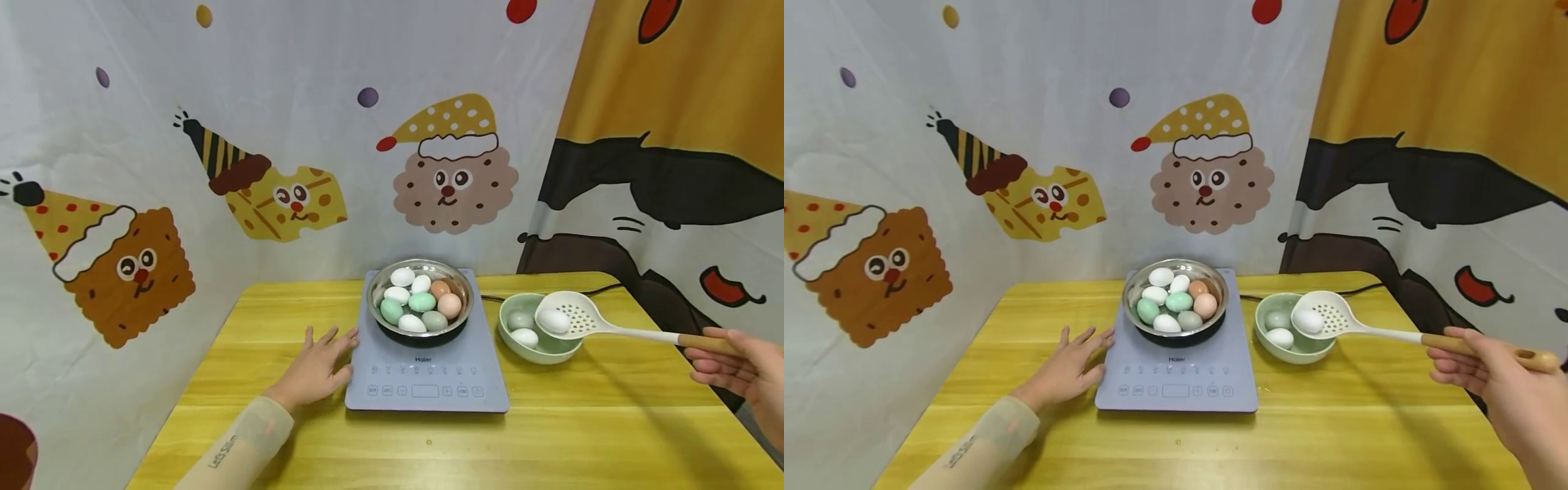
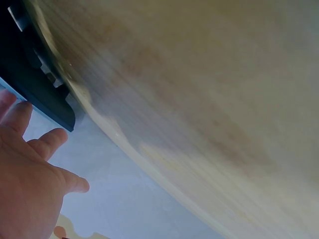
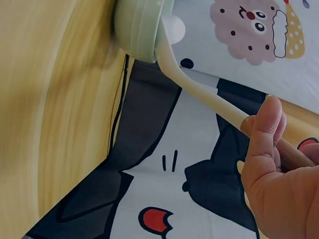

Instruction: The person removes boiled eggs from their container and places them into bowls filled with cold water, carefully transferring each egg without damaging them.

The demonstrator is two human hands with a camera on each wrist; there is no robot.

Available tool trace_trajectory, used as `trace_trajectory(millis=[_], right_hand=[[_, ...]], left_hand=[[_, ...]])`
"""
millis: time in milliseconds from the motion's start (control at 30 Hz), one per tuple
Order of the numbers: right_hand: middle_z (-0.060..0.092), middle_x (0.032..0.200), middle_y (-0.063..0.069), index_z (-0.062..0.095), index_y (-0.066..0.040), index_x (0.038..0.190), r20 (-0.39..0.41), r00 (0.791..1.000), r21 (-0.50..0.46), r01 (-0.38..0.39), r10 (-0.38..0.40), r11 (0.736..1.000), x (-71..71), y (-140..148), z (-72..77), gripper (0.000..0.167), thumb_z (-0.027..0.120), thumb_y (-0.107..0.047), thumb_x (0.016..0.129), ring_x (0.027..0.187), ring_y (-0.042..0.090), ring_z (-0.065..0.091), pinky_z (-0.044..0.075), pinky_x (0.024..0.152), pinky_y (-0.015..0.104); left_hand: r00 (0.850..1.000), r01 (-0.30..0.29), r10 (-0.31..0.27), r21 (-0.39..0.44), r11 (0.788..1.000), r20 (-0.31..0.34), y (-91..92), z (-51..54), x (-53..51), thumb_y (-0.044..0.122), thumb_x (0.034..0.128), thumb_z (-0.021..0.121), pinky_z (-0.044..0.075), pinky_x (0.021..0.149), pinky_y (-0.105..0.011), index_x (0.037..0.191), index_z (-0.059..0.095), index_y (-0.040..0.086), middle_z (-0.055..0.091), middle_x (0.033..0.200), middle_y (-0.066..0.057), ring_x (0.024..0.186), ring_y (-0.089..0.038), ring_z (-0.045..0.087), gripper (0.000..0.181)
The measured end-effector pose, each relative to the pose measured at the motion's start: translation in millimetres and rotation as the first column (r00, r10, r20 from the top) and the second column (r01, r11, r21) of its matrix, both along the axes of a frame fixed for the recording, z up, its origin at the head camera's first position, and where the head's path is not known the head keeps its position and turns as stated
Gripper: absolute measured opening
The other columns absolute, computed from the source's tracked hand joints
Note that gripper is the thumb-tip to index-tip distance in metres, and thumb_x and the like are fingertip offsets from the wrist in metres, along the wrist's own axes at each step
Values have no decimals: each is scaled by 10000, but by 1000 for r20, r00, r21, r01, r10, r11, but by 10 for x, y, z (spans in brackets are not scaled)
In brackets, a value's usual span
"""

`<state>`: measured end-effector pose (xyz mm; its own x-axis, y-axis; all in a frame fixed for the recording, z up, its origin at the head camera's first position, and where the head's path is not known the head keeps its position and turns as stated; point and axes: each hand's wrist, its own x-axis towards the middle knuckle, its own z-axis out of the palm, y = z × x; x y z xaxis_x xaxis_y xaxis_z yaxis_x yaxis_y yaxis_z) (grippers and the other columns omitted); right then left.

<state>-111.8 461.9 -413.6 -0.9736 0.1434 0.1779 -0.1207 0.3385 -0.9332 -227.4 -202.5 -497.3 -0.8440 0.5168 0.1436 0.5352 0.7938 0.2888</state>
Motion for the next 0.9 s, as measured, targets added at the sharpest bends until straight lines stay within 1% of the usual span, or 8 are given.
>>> trace_trajectory(millis=[100, 200, 333, 433, 567, 633, 800, 900], right_hand=[[692, 970, -335, 454, -415, 1327, -22, 999, 109, 29, -27, 994, 12, -108, 51, 251, 268, -323, 1187, 791, -37, 690, 590, 666, 188], [658, 919, -363, 455, -411, 1293, -51, 994, 200, 109, -101, 974, 19, -314, 196, 242, 288, -272, 1185, 733, -50, 669, 574, 617, 171], [676, 810, -337, 574, -386, 1161, -103, 970, 191, 235, -219, 953, 0, -623, 415, 247, 421, -193, 1151, 611, -17, 674, 565, 537, 163], [668, 771, -342, 694, -182, 1169, -104, 961, 224, 273, -256, 936, -15, -816, 527, 218, 481, -205, 1129, 583, -2, 673, 563, 520, 169], [629, 773, -369, 618, 149, 1306, -53, 968, 352, 247, -245, 903, -16, -988, 613, 509, 463, -304, 1133, 619, -7, 675, 572, 547, 174], [643, 776, -351, 612, 160, 1340, -29, 972, 376, 228, -235, 898, -12, -1028, 630, 561, 471, -341, 1131, 633, 7, 688, 579, 561, 177], [759, 815, -101, 655, 115, 1327, 10, 970, 446, 212, -242, 869, 15, -1104, 624, 579, 516, -405, 1115, 637, -1, 687, 567, 568, 156], [795, 855, 108, 718, 73, 1267, -86, 977, 540, 210, -194, 815, 51, -1149, 606, 476, 585, -352, 1100, 635, -103, 631, 512, 541, 117]], left_hand=[[1000, -1, 1, 0, 1000, 1, 4, 6, -2, 375, 1038, 543, 35, 1228, -851, 1589, 521, 135, 455, 1700, -6, 1563, -486, 400, 601], [1000, 1, -1, 3, 1000, 3, 7, 16, 0, 370, 1035, 546, 36, 1227, -853, 1579, 535, 132, 448, 1704, -7, 1562, -488, 401, 593], [1000, 1, -1, 2, 1000, 5, 11, 29, 10, 365, 1033, 549, 55, 1224, -857, 1576, 540, 131, 450, 1703, -6, 1559, -487, 408, 591], [1000, 0, 0, 6, 1000, 5, 15, 32, 14, 361, 1035, 547, 52, 1223, -858, 1587, 525, 130, 461, 1696, -11, 1555, -489, 412, 600], [1000, -3, 3, 9, 1000, 1, 14, 31, 14, 361, 1038, 544, 53, 1221, -860, 1605, 500, 140, 475, 1686, -8, 1553, -489, 415, 610], [1000, -6, 6, 5, 1000, 1, 13, 28, 16, 363, 1039, 544, 62, 1220, -860, 1604, 502, 142, 474, 1686, -6, 1554, -486, 415, 608], [1000, -11, 11, 5, 1000, 19, 11, 36, 27, 365, 1040, 544, 30, 1227, -852, 1596, 512, 146, 454, 1699, 2, 1561, -485, 405, 599], [1000, -10, 10, 9, 1000, 22, 13, 46, 29, 361, 1039, 544, 19, 1228, -851, 1594, 515, 146, 451, 1701, 3, 1562, -487, 402, 595]])
